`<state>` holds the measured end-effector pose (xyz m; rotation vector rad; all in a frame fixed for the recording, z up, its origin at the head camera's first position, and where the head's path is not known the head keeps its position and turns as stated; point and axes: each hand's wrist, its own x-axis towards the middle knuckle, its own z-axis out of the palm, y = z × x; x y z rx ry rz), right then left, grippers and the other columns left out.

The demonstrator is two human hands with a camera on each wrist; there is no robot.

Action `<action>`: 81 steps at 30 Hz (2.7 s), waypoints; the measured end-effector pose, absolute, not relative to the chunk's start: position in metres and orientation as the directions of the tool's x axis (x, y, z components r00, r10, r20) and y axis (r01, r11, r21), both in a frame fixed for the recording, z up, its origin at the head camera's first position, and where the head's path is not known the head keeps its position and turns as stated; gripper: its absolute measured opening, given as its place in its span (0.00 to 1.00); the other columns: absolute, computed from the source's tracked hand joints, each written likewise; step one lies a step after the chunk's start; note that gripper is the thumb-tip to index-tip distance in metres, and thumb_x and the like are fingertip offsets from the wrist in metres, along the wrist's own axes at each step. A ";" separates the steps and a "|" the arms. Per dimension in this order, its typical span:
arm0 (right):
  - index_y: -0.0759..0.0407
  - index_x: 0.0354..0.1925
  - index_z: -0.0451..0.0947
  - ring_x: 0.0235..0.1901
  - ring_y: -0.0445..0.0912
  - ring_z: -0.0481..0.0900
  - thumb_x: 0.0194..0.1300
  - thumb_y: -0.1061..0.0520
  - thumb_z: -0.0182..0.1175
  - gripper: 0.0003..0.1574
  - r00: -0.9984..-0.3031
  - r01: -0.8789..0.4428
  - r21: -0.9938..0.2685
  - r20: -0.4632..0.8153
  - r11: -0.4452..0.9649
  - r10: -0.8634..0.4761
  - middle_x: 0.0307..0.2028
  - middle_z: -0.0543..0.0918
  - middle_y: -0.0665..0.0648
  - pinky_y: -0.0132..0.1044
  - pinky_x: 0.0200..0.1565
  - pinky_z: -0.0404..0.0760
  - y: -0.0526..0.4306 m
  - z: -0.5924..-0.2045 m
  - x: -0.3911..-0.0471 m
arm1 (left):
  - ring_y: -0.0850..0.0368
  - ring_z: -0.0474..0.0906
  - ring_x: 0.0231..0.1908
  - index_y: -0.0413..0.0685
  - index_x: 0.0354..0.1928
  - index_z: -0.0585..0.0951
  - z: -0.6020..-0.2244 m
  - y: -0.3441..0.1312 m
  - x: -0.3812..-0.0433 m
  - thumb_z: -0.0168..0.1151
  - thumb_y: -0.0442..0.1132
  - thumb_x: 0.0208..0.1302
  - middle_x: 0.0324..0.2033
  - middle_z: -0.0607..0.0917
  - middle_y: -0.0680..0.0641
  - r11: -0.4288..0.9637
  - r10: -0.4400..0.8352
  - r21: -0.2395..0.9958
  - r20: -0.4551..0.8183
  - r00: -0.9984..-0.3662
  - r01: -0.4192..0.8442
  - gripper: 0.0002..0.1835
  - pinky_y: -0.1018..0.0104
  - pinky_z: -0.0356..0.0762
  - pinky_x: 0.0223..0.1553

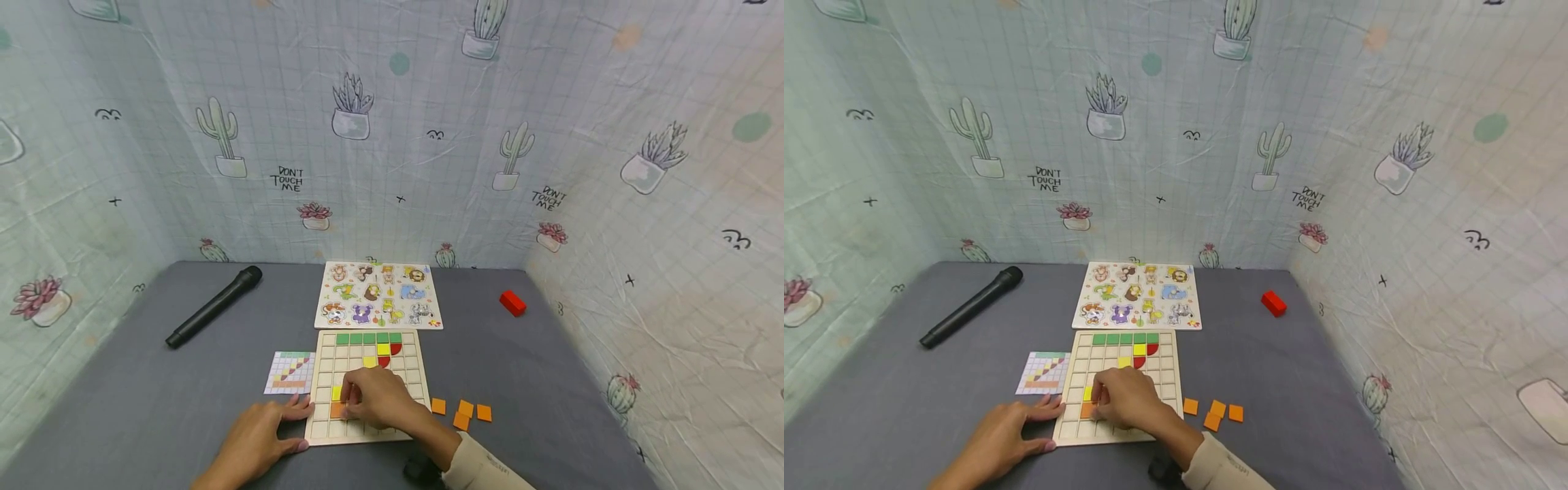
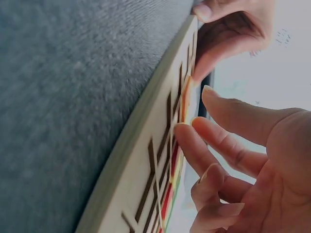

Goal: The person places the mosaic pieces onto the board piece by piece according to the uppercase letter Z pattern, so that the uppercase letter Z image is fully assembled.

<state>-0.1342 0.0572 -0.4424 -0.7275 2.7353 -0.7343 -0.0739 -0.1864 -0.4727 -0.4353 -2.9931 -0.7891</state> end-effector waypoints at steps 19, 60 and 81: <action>0.51 0.41 0.85 0.36 0.41 0.79 0.59 0.52 0.81 0.15 -0.938 -0.226 -0.686 -0.039 0.692 -0.345 0.33 0.84 0.44 0.35 0.37 0.75 0.142 -0.440 -0.122 | 0.50 0.87 0.62 0.62 0.55 0.91 -0.471 -0.183 -0.074 0.87 0.51 0.42 0.59 0.90 0.56 0.844 0.231 0.487 0.047 -0.972 0.224 0.31 0.47 0.82 0.52; 0.42 0.31 0.82 0.32 0.40 0.73 0.52 0.60 0.83 0.19 -0.999 -0.023 -0.536 -0.020 0.844 -0.040 0.29 0.77 0.44 0.40 0.32 0.68 0.187 -0.460 -0.114 | 0.48 0.86 0.63 0.63 0.56 0.91 -0.473 -0.182 -0.075 0.87 0.51 0.42 0.60 0.89 0.56 0.849 0.216 0.492 0.012 -0.976 0.194 0.32 0.43 0.81 0.56; 0.44 0.34 0.83 0.20 0.37 0.69 0.59 0.53 0.80 0.13 -0.983 -0.179 -0.682 0.089 0.709 -0.163 0.25 0.81 0.41 0.30 0.26 0.67 0.142 -0.456 -0.110 | 0.45 0.86 0.62 0.63 0.55 0.91 -0.473 -0.183 -0.074 0.87 0.51 0.43 0.60 0.89 0.56 0.849 0.220 0.490 0.018 -0.975 0.200 0.31 0.43 0.82 0.54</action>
